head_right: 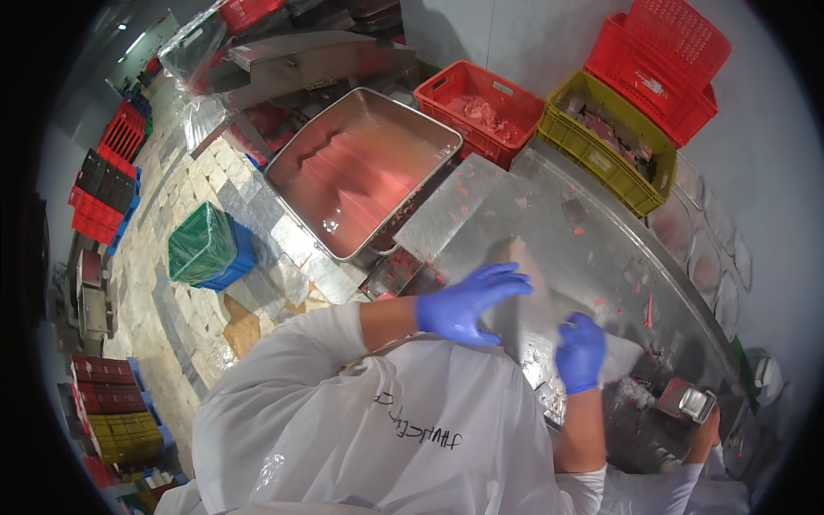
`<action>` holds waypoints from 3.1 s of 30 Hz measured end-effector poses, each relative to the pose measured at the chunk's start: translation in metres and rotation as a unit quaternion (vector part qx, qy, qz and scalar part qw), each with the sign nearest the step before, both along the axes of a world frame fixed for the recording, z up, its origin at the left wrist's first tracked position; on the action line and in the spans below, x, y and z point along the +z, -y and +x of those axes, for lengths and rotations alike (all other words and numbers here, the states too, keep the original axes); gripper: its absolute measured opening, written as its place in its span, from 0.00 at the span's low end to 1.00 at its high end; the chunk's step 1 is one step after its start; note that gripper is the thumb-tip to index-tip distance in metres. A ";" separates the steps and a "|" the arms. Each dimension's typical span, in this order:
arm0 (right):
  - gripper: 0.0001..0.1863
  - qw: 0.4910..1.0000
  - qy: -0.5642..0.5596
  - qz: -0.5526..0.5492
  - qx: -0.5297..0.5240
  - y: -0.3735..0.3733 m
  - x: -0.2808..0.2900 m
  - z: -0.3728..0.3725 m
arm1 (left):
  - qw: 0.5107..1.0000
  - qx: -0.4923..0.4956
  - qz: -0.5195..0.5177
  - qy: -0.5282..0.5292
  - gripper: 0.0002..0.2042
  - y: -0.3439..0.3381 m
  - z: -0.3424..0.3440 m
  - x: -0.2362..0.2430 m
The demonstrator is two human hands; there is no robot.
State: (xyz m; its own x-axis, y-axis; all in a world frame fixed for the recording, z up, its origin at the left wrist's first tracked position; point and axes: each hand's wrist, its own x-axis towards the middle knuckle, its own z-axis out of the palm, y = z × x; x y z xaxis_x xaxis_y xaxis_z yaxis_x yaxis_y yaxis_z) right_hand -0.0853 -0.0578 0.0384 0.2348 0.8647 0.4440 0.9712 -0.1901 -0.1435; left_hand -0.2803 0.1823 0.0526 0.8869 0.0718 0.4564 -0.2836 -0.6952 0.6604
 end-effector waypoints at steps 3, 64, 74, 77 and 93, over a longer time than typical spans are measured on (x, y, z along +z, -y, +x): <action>0.13 0.999 -0.014 -0.027 0.033 -0.047 0.065 -0.060 | 0.983 -0.069 0.082 -0.148 0.26 0.008 0.029 -0.055; 0.20 0.610 -0.777 0.099 -0.123 0.127 -0.028 0.023 | 0.953 -0.152 -0.184 -0.188 0.26 0.140 0.193 -0.108; 0.30 0.856 -0.318 0.335 -0.232 0.214 0.022 0.167 | 0.864 -0.273 -0.277 -0.321 0.28 0.192 0.276 -0.080; 0.28 0.840 -0.196 0.460 -0.213 0.244 0.079 0.281 | 0.877 -0.206 -0.126 -0.415 0.36 0.204 0.298 -0.156; 0.26 0.451 -0.806 0.187 -0.336 0.307 -0.169 0.179 | 0.960 -0.129 -0.054 -0.242 0.17 0.272 0.446 -0.177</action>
State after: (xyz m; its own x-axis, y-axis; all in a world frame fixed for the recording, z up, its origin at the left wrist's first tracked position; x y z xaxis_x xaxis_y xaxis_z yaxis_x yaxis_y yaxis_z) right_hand 0.0942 -0.3649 -0.1310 0.6659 0.2928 -0.6862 -0.7100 -0.0338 -0.7034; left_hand 0.1659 -0.0892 -0.1246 0.9878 -0.1555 -0.0115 -0.0790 -0.5623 0.8232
